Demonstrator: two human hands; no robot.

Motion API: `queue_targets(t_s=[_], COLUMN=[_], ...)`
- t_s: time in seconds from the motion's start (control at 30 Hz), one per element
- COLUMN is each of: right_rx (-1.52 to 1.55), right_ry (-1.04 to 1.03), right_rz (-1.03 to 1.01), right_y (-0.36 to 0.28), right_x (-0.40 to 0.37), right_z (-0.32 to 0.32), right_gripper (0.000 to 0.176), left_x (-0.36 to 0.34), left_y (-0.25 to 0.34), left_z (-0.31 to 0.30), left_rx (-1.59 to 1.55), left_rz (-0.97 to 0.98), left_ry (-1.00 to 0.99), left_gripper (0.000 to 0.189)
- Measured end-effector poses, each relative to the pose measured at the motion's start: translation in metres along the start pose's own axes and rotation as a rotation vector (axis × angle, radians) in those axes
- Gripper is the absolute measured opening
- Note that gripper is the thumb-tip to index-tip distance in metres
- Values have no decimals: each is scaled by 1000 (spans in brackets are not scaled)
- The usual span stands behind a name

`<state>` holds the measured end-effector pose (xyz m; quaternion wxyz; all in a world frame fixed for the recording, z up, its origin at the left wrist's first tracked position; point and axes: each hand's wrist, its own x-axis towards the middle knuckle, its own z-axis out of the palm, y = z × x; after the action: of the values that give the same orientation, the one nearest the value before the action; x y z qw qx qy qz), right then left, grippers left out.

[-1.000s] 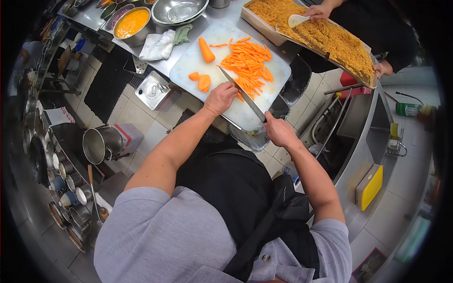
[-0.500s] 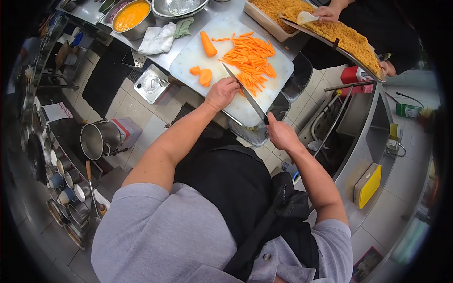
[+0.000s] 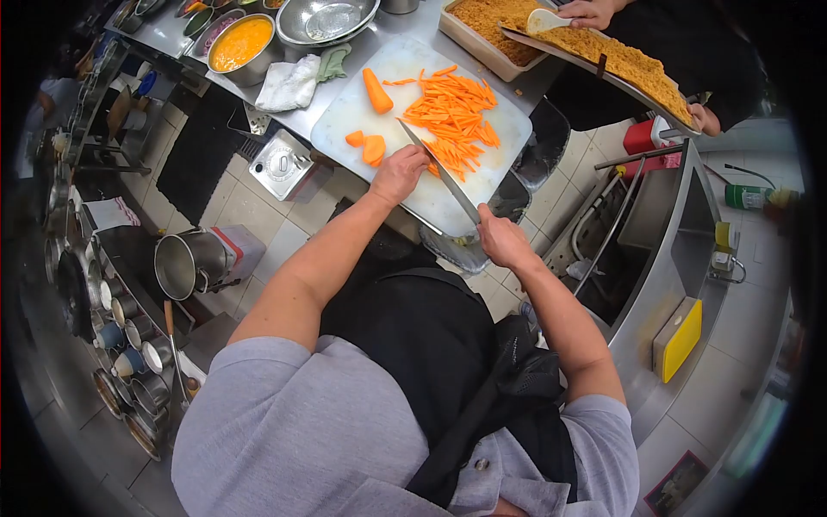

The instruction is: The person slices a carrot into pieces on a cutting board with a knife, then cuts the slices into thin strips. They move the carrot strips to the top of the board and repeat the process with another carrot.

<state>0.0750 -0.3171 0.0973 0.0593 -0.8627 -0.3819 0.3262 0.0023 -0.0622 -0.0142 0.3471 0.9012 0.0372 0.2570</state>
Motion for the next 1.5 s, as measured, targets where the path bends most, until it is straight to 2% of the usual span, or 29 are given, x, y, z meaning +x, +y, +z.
queue_targets(t_s=[0.33, 0.57, 0.67, 1.03, 1.27, 1.43, 1.5], right_rx=[-77, -18, -17, -59, -64, 61, 89], right_ry=[-65, 2, -21, -73, -113, -61, -15], right_rz=[30, -1, 9, 35, 38, 13, -42], right_y=[-13, -6, -10, -14, -10, 3, 17], right_x=[-33, -5, 7, -27, -19, 15, 18], right_z=[-36, 8, -5, -35, -27, 10, 9], right_gripper=[21, 20, 20, 23, 25, 26, 25], left_x=[-2, -2, -1, -3, 0, 4, 1], left_y=[2, 1, -1, -4, -1, -1, -3], left_z=[2, 1, 3, 3, 1, 2, 2], left_rx=[33, 14, 7, -20, 11, 8, 10], left_rz=[-15, 13, 9, -28, 9, 11, 7], left_ry=[31, 45, 62, 33, 55, 86, 28], left_gripper=[14, 9, 9, 10, 11, 11, 13])
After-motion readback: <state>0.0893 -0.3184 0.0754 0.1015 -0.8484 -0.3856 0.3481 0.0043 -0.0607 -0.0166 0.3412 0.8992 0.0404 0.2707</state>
